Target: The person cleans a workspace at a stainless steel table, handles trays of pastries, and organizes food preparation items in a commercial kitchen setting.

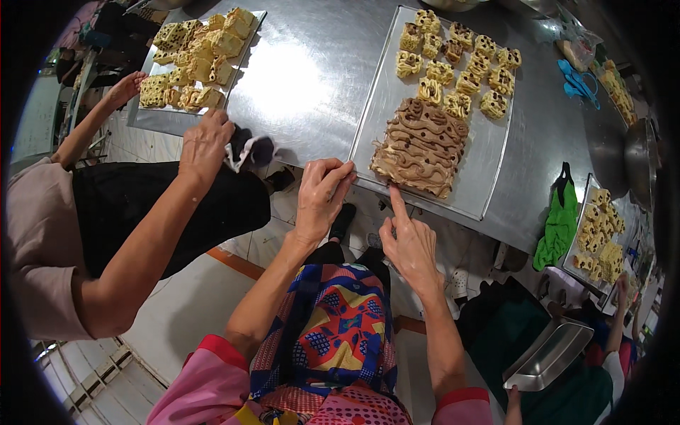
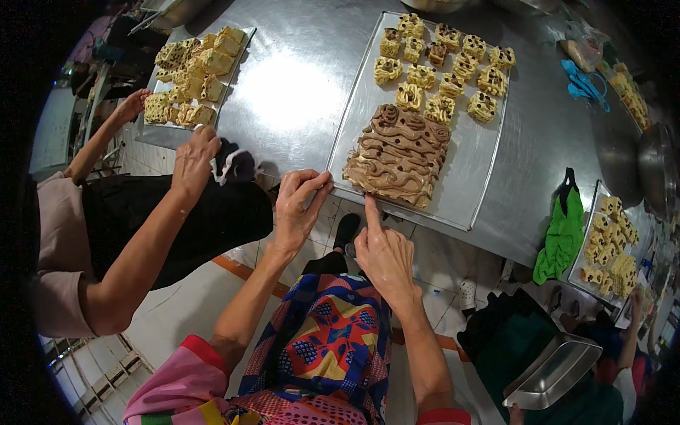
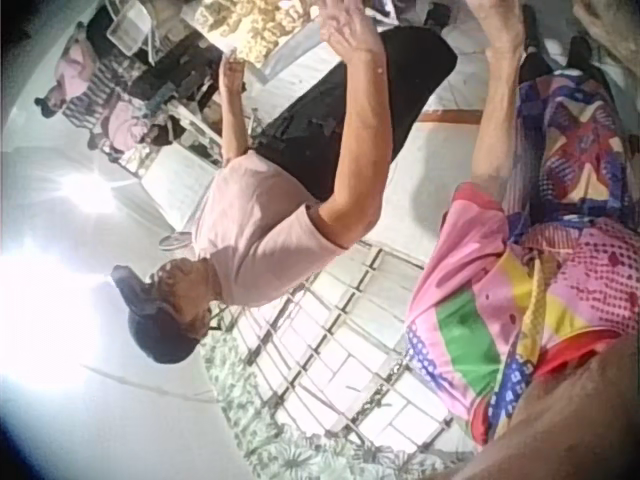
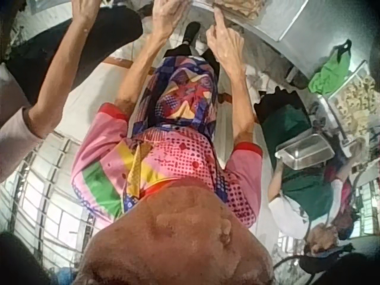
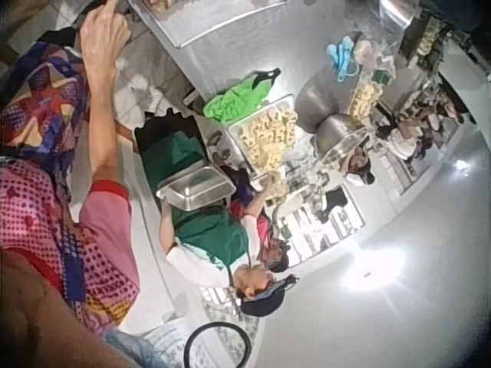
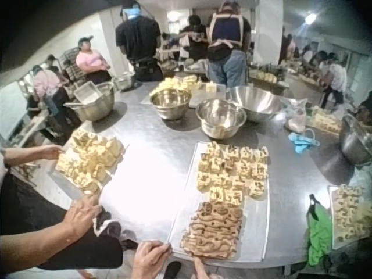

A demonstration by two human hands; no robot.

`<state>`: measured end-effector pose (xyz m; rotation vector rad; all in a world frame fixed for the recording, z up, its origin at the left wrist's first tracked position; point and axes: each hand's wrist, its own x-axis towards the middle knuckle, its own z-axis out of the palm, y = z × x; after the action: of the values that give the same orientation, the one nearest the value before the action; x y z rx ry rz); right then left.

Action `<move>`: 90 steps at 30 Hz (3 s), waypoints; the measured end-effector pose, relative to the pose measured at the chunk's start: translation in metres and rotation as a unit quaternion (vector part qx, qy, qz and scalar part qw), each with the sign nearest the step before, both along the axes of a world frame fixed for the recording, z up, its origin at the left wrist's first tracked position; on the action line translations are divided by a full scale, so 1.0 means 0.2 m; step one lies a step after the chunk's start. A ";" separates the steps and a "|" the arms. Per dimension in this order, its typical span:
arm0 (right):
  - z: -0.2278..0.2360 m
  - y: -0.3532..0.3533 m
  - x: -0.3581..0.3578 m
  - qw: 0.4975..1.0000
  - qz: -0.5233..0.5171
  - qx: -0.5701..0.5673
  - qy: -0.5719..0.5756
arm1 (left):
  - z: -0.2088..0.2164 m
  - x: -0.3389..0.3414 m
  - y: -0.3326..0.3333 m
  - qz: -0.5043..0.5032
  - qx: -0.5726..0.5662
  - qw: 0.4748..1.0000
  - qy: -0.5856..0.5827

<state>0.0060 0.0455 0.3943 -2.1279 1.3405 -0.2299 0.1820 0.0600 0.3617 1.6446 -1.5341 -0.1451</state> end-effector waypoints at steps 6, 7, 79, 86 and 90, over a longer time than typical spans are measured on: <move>0.01 -0.01 0.02 1.000 0.011 0.012 -0.016 | 0.00 0.00 0.00 0.001 0.010 1.000 0.011; 0.01 -0.01 0.02 1.000 0.012 0.011 -0.017 | 0.01 0.00 0.01 0.000 0.016 1.000 0.018; 0.37 0.05 -0.77 0.512 -0.595 0.246 -0.568 | 0.60 -1.12 0.11 -0.481 0.392 0.596 0.510; 0.30 -0.01 -0.77 0.613 -0.379 0.178 -0.670 | 0.56 -1.12 -0.23 -0.375 0.170 0.826 0.385; 0.49 -0.09 -0.73 0.564 -0.431 0.174 -0.682 | 0.56 -1.24 -0.31 -0.326 0.194 0.817 0.434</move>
<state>-0.1404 0.0267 0.4920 -0.2831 1.0116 -1.4711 -0.0666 -0.0024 0.4742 0.9694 -1.2728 -1.4527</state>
